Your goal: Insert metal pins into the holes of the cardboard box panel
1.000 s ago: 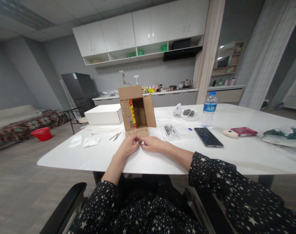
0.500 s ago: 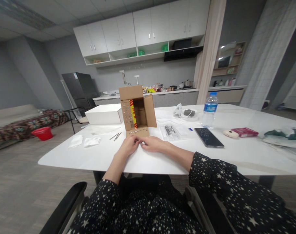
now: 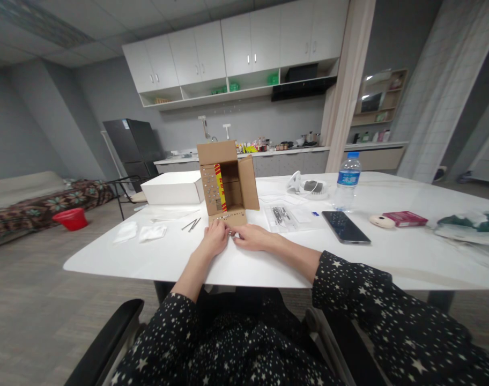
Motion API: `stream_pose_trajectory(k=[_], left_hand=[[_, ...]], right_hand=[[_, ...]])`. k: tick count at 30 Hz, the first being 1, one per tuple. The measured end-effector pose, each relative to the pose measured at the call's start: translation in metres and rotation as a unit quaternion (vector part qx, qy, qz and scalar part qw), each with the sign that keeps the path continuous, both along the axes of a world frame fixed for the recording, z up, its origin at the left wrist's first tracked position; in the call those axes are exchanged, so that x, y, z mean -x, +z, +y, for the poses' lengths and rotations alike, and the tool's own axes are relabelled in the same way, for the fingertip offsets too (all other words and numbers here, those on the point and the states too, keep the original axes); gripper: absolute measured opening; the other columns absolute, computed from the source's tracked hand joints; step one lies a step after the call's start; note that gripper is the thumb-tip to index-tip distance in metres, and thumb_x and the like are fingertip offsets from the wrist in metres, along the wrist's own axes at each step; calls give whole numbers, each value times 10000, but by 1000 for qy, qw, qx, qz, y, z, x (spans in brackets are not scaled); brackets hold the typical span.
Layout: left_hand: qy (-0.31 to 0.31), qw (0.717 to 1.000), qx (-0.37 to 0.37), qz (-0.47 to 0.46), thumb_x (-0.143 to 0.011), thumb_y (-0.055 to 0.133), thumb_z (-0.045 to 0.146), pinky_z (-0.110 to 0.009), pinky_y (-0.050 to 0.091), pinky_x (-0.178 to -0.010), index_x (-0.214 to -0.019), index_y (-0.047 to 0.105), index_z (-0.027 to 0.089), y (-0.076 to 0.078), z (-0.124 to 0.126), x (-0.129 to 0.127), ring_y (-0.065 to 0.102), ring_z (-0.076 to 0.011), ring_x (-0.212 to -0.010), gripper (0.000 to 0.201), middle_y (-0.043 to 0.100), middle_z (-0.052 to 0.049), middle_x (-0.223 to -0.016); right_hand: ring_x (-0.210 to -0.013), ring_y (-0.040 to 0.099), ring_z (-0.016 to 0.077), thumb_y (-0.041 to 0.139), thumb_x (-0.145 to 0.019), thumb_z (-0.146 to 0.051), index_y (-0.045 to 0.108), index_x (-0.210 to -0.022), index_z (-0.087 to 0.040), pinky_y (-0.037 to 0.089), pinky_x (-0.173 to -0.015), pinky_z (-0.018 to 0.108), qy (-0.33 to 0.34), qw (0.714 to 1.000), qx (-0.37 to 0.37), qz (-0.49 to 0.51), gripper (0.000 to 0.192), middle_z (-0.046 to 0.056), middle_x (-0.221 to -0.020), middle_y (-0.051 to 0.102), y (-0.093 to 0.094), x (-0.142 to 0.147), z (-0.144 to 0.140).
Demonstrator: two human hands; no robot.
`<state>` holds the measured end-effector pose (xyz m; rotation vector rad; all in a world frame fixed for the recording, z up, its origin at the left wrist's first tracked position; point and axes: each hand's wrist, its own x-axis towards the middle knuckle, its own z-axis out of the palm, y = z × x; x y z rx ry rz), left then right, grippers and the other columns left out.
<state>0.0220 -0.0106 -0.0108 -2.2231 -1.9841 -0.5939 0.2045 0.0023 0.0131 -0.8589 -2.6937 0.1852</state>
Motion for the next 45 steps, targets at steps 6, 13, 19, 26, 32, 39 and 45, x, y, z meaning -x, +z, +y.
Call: stream_pose_trajectory(k=[6,13,19,26,32,39,45], left_hand=[[-26,997,-67,-39,-946,411,258,-431,443,-870,-983,566,162,3,3,3,591,-286,-1042,187,650,-138,-1022],[-68,980,-165,-91,-887,490,196,-367,491,-819,-935,612,163,4,8,8,611,-225,-874,135,630,-100,-926],[-81,973,-193,-98,-885,521,204,-348,510,-790,-949,655,178,5,7,8,608,-191,-777,151,622,-71,-879],[-70,975,-192,-85,-918,502,238,-342,511,-809,-1020,685,186,9,6,8,644,-196,-801,216,679,-77,-902],[-38,977,-185,-98,-935,468,254,-343,511,-849,-1061,688,179,13,5,10,658,-214,-890,265,694,-102,-1013],[-31,975,-177,-128,-930,467,250,-330,507,-893,-1075,679,184,14,7,9,662,-207,-934,265,697,-94,-1055],[-27,976,-170,-135,-917,468,223,-318,503,-839,-1126,597,193,15,7,6,668,-202,-881,248,712,-80,-1024]], right_hand=[[-902,660,232,482,-886,-241,637,-1124,-183,430,-722,285,-7,1000,8,0,290,87,-979,721,2,1,-1],[-890,659,229,491,-895,-253,631,-1149,-184,419,-716,280,-15,1000,6,-5,298,93,-959,719,-3,1,3],[-870,657,234,478,-894,-259,635,-1142,-176,413,-696,285,-16,1000,3,-3,305,97,-936,717,0,0,0],[-869,654,226,487,-898,-255,631,-1159,-177,412,-703,279,-17,1000,8,-4,308,91,-926,716,0,1,0],[-864,656,228,481,-896,-247,635,-1142,-180,411,-698,281,-11,1000,4,-3,298,89,-916,715,-1,1,1],[-867,657,226,480,-896,-255,640,-1144,-184,417,-707,281,-11,1000,5,-1,304,88,-929,719,-1,0,1],[-868,658,222,476,-899,-263,645,-1148,-186,419,-711,278,-13,1000,3,-3,311,86,-934,722,-1,1,0]])
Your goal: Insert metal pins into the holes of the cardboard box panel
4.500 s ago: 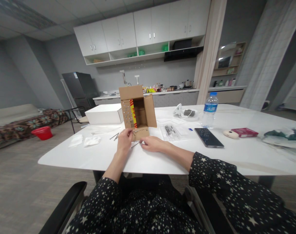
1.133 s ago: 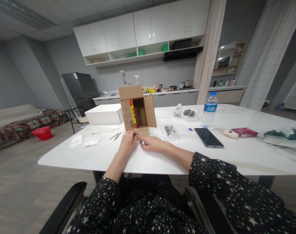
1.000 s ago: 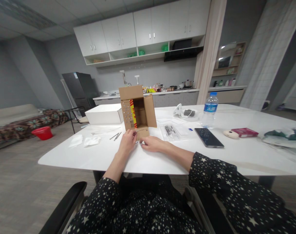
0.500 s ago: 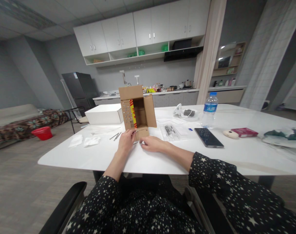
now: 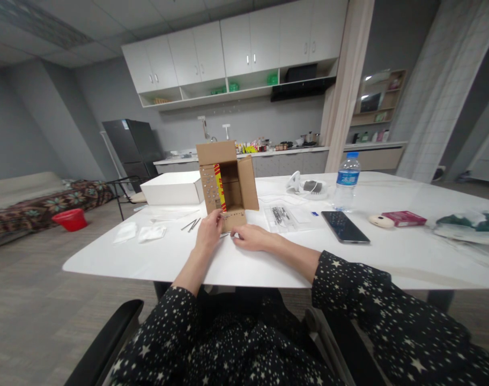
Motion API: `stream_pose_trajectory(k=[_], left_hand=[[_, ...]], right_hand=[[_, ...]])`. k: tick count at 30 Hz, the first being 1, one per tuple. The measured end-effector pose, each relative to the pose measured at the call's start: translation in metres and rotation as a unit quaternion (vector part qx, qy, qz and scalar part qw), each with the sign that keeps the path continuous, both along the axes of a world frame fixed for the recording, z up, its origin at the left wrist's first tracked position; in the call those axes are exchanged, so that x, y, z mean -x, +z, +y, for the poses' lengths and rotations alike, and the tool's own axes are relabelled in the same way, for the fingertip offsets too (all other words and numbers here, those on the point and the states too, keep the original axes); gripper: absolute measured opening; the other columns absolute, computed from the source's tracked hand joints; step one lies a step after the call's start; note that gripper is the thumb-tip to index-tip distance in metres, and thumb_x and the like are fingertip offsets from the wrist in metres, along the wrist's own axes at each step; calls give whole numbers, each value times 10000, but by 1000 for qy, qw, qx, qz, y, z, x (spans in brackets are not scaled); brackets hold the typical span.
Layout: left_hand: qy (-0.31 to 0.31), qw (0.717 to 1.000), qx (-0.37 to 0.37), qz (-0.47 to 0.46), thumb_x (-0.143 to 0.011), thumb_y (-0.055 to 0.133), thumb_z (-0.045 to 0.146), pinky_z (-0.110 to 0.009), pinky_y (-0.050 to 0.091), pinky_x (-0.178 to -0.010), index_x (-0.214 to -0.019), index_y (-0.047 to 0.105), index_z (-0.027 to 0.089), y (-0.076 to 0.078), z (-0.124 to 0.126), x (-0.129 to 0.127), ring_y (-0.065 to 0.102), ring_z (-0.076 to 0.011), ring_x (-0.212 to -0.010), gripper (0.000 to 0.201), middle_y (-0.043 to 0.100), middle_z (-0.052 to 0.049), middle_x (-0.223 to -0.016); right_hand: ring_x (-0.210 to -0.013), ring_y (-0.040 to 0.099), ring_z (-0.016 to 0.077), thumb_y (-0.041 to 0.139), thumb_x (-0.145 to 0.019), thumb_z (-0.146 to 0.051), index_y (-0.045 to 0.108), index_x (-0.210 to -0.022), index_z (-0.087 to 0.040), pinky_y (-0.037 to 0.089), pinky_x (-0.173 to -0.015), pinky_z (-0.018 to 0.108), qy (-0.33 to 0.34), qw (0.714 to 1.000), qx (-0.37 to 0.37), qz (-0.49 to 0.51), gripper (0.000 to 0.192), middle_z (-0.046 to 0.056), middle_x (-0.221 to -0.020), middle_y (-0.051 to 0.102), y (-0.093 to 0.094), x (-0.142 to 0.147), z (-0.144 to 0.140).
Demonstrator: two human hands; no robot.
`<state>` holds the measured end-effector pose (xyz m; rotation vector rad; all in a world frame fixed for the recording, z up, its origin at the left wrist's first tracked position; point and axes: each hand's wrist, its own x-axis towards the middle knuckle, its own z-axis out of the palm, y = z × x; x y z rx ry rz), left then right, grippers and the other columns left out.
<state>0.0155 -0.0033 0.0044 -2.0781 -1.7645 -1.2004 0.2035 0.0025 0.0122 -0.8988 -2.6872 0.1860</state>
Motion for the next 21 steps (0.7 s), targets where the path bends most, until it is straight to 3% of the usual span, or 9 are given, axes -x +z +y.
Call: stream_pose_trajectory(k=[7,21], left_hand=[[14,1000,16,8,-926,452,263,-297,482,-759,-990,546,238,2,-4,-2,666,-200,-838,116,712,-45,-957],[27,1000,16,-5,-916,462,289,-279,451,-696,-931,541,238,5,-9,-4,661,-194,-767,95,705,-31,-857]], right_hand=[[-877,663,227,482,-902,-256,651,-1151,-187,413,-694,272,-2,1000,1,-4,308,85,-927,724,0,0,1],[-853,663,227,472,-906,-262,649,-1146,-186,410,-681,276,-2,1000,1,-5,307,90,-924,723,0,0,0]])
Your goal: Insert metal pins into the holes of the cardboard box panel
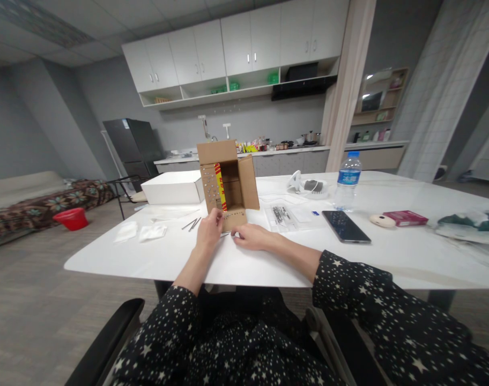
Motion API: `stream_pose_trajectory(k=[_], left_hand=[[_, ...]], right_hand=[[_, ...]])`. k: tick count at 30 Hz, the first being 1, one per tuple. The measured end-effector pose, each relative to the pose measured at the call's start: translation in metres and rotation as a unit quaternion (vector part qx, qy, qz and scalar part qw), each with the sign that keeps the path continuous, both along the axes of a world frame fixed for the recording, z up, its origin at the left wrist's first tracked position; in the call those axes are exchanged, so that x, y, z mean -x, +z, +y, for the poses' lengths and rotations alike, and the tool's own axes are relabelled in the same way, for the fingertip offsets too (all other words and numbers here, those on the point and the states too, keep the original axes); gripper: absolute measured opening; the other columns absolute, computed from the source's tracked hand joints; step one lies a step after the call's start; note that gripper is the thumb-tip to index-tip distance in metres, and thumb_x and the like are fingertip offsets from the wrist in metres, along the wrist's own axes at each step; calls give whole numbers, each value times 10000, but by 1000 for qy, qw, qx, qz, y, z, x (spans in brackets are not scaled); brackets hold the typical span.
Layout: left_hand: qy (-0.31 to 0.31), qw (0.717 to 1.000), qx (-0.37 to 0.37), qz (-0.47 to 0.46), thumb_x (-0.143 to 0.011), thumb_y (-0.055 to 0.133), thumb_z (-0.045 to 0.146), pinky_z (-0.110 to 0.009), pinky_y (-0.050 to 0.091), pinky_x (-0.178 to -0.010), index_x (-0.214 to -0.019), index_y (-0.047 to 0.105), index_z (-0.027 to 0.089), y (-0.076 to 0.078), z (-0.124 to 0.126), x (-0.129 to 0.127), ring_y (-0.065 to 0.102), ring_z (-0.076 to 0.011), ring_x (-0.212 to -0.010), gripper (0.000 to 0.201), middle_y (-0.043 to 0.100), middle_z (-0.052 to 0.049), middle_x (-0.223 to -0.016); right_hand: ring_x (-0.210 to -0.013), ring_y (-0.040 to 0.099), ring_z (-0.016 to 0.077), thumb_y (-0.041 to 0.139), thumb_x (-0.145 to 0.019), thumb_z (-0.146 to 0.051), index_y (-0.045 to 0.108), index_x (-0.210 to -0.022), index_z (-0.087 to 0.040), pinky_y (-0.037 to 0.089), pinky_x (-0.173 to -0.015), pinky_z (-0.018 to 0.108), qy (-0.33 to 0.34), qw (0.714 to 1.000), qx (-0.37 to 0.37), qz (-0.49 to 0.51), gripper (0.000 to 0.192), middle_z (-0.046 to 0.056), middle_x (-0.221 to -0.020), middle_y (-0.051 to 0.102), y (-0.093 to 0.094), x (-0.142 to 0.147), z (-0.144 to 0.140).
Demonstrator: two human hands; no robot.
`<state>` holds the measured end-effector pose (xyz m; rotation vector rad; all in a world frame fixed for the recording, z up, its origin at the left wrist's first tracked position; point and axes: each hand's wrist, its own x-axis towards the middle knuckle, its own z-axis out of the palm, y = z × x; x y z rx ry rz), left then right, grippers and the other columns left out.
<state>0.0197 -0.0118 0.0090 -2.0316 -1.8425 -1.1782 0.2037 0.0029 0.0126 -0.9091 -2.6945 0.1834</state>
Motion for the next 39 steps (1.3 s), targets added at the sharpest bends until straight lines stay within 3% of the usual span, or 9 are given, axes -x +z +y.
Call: stream_pose_trajectory(k=[39], left_hand=[[7,999,30,-17,-863,475,230,-257,388,-612,-967,486,229,-6,-1,-1,614,-168,-685,105,654,-8,-773]], right_hand=[[-886,661,224,480,-899,-258,638,-1150,-191,421,-712,275,-3,1000,0,-4,304,86,-966,724,-1,1,0]])
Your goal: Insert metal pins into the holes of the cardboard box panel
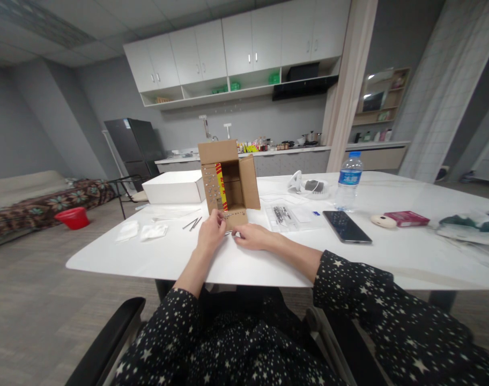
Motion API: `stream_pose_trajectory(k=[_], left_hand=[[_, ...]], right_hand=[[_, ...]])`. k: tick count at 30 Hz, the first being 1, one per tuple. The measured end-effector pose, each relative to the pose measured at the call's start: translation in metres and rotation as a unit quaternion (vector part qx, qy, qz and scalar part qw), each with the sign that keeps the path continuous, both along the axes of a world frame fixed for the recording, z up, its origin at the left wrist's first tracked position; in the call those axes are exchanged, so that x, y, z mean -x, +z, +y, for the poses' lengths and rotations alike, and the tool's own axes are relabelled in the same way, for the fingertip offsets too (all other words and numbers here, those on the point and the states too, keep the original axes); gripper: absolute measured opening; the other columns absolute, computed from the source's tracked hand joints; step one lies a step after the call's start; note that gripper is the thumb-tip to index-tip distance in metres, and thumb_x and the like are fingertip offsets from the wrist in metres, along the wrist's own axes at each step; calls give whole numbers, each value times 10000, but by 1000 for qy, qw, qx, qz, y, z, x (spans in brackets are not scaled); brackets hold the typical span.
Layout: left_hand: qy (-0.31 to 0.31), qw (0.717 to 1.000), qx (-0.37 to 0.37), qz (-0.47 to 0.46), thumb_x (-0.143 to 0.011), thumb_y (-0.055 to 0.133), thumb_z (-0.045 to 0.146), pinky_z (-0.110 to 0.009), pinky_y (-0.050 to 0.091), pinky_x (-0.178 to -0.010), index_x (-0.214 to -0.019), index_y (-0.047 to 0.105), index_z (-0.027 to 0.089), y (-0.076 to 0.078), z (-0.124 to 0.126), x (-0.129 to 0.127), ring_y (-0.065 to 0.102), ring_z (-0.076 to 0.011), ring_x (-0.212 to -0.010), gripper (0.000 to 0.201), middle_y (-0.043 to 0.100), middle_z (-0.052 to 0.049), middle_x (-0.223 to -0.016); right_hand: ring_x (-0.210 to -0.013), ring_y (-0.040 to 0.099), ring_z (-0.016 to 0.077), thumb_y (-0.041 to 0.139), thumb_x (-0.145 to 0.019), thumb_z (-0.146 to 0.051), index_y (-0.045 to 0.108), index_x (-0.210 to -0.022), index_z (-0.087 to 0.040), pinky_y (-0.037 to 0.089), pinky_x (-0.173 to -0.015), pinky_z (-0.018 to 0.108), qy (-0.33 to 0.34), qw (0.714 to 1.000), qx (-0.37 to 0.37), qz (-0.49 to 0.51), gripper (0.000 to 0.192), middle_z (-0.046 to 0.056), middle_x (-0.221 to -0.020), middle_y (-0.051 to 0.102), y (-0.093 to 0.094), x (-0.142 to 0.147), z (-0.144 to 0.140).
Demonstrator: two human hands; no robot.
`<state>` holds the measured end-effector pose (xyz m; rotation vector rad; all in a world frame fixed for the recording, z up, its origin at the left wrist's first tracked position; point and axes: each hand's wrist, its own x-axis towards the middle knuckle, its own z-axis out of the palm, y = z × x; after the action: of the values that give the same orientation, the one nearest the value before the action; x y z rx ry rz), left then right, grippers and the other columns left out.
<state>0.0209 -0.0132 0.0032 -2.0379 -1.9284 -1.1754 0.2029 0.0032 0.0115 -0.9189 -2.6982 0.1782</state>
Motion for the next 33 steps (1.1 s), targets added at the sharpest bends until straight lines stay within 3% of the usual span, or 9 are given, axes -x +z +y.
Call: stream_pose_trajectory(k=[13,21,26,33], left_hand=[[-28,998,44,-29,-850,455,214,-269,375,-598,-1019,448,230,3,-5,-5,599,-179,-646,170,609,15,-696],[-86,992,85,-32,-824,468,189,-280,417,-642,-1098,441,233,-2,-5,-7,623,-186,-683,279,623,24,-692],[-112,989,90,-22,-839,459,207,-285,434,-671,-1035,495,229,-3,-6,-7,636,-185,-716,201,654,9,-719],[-94,992,89,2,-838,463,216,-267,407,-627,-937,531,221,1,-11,-9,616,-172,-673,120,636,10,-681]], right_hand=[[-883,659,230,486,-888,-252,636,-1136,-189,421,-704,281,4,1000,6,4,297,88,-964,723,4,-1,-3],[-886,662,232,482,-875,-230,614,-1165,-198,433,-710,288,26,999,-1,22,321,79,-998,722,0,-1,0],[-883,663,238,477,-879,-233,603,-1178,-188,437,-710,295,38,999,-7,31,328,91,-1008,720,-3,-1,3],[-900,663,238,488,-883,-233,615,-1158,-178,439,-715,288,35,999,-5,27,308,99,-1020,717,-3,0,4]])
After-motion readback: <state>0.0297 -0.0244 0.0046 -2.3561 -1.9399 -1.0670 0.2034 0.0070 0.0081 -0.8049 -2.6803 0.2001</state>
